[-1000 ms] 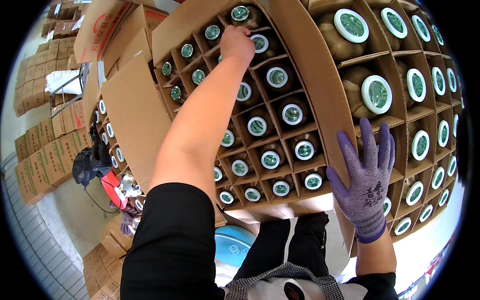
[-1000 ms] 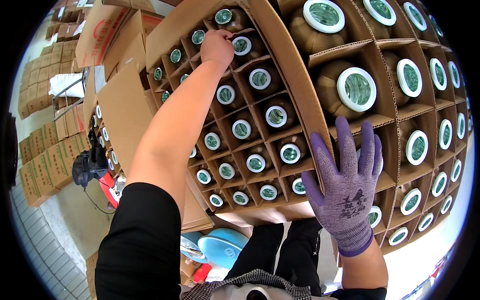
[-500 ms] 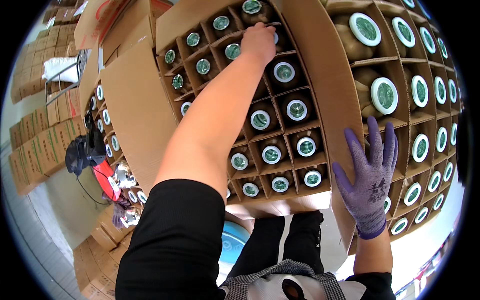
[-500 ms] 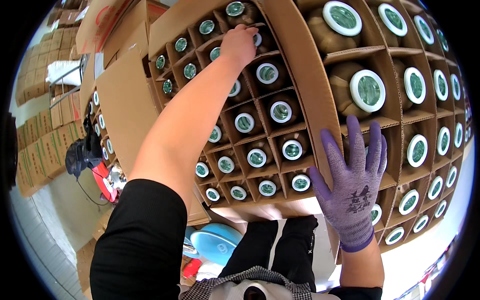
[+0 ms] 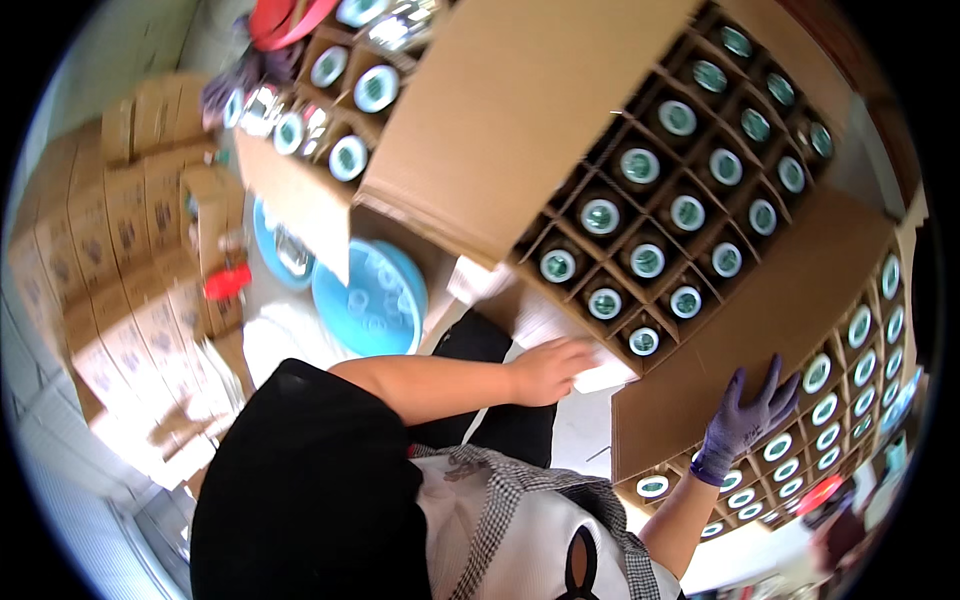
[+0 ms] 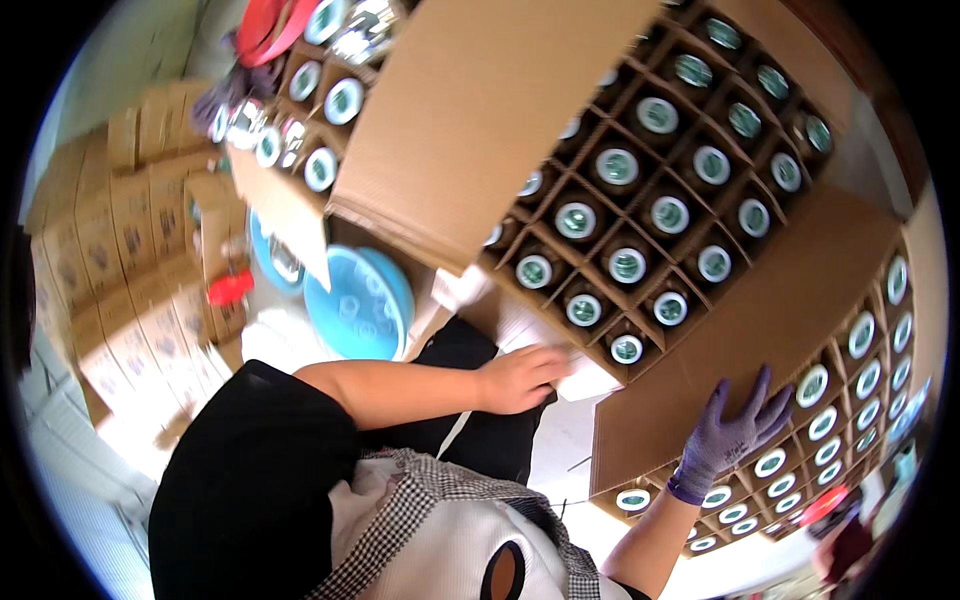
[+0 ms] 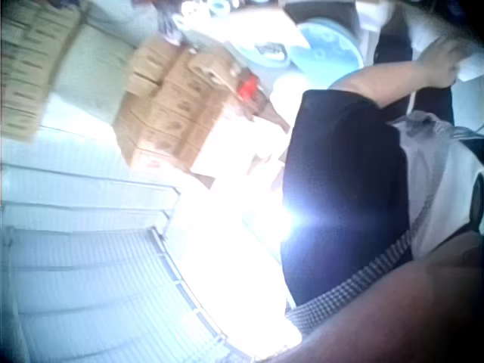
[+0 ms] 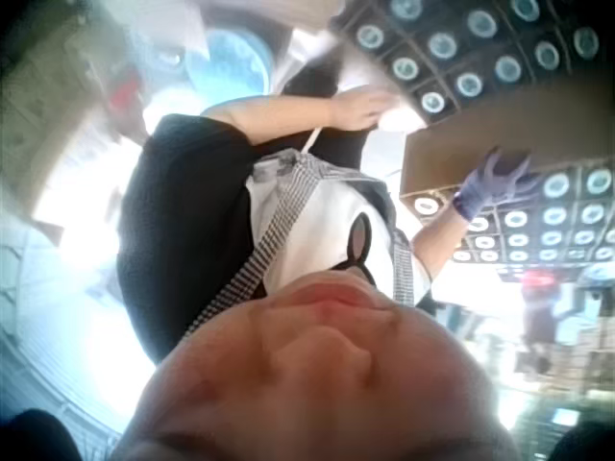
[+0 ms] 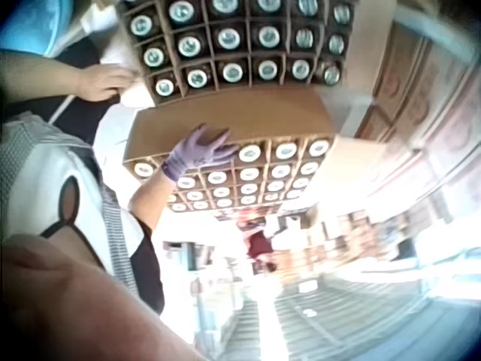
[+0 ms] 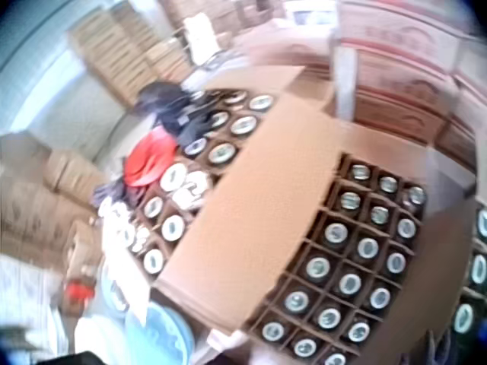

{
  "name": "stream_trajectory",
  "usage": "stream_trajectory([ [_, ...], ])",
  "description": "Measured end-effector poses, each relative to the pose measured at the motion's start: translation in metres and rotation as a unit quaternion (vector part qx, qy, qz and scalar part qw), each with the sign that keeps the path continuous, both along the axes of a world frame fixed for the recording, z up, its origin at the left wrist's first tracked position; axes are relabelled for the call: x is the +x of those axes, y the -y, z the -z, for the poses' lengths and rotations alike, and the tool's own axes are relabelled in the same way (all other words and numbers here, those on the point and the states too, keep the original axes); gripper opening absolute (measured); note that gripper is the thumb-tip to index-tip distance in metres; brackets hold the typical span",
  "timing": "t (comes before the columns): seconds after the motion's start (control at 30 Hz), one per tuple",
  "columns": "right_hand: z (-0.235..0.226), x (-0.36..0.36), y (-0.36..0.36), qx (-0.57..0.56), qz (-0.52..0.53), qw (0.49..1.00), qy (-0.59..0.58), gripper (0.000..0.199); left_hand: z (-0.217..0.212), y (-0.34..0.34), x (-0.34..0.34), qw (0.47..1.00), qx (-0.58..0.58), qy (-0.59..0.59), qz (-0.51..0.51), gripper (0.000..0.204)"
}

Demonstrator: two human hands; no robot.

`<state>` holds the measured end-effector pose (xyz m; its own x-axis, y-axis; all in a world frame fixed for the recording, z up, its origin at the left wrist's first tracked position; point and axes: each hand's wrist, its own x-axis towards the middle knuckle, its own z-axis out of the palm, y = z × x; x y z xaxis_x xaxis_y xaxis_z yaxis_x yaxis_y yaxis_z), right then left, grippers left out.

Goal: The person places white plastic rings onto the necks of green glass bottles arranged in a cardboard box. The person handles the rings one by one, picking them from a pile and fitting them onto the bottle openings. The task is performed in a warehouse setting with stacks of boxes visible.

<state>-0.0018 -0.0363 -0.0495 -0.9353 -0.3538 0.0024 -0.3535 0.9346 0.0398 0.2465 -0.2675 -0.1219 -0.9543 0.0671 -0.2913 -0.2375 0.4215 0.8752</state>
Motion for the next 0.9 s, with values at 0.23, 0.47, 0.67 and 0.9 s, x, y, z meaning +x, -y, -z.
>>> stream_trajectory([
  [0.23,0.019,-0.002,-0.024,0.027,-0.030,0.999,0.010,0.065,0.040,0.115,0.263,0.827,-0.180,0.302,-0.439,0.038],
  [0.47,0.016,-0.015,-0.036,0.032,-0.001,0.998,0.046,0.067,0.081,0.221,0.234,0.770,-0.299,0.487,-0.283,0.104],
  [0.67,0.011,-0.007,-0.015,-0.041,0.043,0.994,0.095,0.061,0.157,0.237,0.235,0.719,-0.252,0.490,-0.423,0.090],
  [0.9,0.002,0.009,0.007,0.017,-0.003,1.000,0.017,0.061,0.175,0.256,0.288,0.721,-0.319,0.385,-0.480,0.051],
])
